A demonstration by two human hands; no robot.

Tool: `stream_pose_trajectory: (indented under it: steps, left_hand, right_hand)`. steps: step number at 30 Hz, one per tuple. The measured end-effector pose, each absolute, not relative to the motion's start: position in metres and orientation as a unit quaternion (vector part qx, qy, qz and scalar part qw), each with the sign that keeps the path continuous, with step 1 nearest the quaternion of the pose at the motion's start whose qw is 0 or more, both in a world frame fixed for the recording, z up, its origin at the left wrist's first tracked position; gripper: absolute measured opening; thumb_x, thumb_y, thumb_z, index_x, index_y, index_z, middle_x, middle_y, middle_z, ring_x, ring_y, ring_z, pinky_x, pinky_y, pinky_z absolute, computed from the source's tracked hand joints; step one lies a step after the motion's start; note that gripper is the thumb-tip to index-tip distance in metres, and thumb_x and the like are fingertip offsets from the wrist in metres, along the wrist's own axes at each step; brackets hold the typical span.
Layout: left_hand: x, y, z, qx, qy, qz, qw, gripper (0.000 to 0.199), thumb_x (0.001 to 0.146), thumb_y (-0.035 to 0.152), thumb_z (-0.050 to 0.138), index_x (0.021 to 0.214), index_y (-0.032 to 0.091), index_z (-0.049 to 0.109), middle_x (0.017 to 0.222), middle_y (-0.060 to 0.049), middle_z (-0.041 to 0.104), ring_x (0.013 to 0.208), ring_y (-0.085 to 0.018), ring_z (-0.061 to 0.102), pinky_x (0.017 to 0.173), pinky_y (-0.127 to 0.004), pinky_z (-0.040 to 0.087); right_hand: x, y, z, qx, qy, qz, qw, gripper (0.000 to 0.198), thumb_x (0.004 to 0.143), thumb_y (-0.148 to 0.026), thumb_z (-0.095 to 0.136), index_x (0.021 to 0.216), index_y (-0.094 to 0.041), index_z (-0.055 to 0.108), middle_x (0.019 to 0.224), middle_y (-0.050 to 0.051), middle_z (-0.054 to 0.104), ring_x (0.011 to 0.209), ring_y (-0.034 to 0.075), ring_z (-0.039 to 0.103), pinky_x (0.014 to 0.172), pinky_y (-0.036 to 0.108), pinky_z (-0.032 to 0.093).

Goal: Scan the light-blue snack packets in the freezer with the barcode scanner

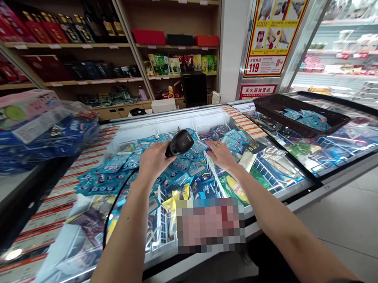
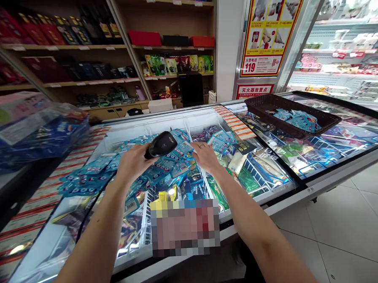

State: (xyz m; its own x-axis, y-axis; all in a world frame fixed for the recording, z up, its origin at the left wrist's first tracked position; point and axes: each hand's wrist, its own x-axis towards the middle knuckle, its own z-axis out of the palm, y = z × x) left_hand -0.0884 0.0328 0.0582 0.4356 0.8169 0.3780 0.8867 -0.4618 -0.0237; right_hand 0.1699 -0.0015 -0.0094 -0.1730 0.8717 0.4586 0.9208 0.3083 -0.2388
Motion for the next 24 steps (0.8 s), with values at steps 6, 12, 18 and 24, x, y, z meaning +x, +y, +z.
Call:
stream_pose_trajectory:
  steps: [6, 12, 18, 24]
  left_hand:
    - [-0.099, 0.032, 0.049, -0.854, -0.475, -0.151, 0.149, 0.034, 0.079, 0.041, 0.054, 0.107, 0.022, 0.058, 0.108, -0.009, 0.061, 0.102, -0.028, 0.055, 0.082, -0.038, 0.041]
    - [-0.101, 0.027, 0.040, -0.851, -0.479, -0.184, 0.115, 0.037, 0.081, 0.041, 0.051, 0.114, 0.025, 0.054, 0.114, -0.007, 0.059, 0.107, -0.025, 0.054, 0.069, -0.032, 0.044]
    - [-0.102, 0.023, 0.035, -0.866, -0.443, -0.193, 0.127, 0.035, 0.082, 0.038, 0.049, 0.113, 0.024, 0.055, 0.114, -0.007, 0.060, 0.105, -0.025, 0.056, 0.074, -0.033, 0.044]
    - [-0.101, 0.020, 0.036, -0.856, -0.466, -0.188, 0.119, 0.038, 0.084, 0.041, 0.046, 0.116, 0.023, 0.054, 0.111, -0.008, 0.062, 0.101, -0.026, 0.058, 0.068, -0.032, 0.043]
  right_hand:
    - [0.159, -0.006, -0.009, -0.515, -0.827, -0.019, 0.224, 0.041, 0.093, -0.038, 0.042, 0.132, -0.025, 0.046, 0.135, 0.005, 0.049, 0.118, 0.020, 0.047, 0.098, 0.035, 0.037]
    - [0.162, -0.007, -0.007, -0.609, -0.748, -0.004, 0.265, 0.034, 0.094, -0.044, 0.038, 0.103, -0.019, 0.059, 0.105, 0.007, 0.059, 0.097, 0.018, 0.057, 0.089, 0.030, 0.042]
    - [0.157, -0.004, -0.016, -0.665, -0.701, -0.085, 0.242, 0.061, 0.086, -0.059, 0.042, 0.122, -0.011, 0.050, 0.115, 0.017, 0.053, 0.112, 0.028, 0.046, 0.096, 0.040, 0.036]
    - [0.157, -0.005, -0.019, -0.716, -0.659, -0.102, 0.206, 0.070, 0.082, -0.070, 0.035, 0.108, -0.010, 0.061, 0.106, 0.019, 0.057, 0.110, 0.031, 0.045, 0.091, 0.041, 0.038]
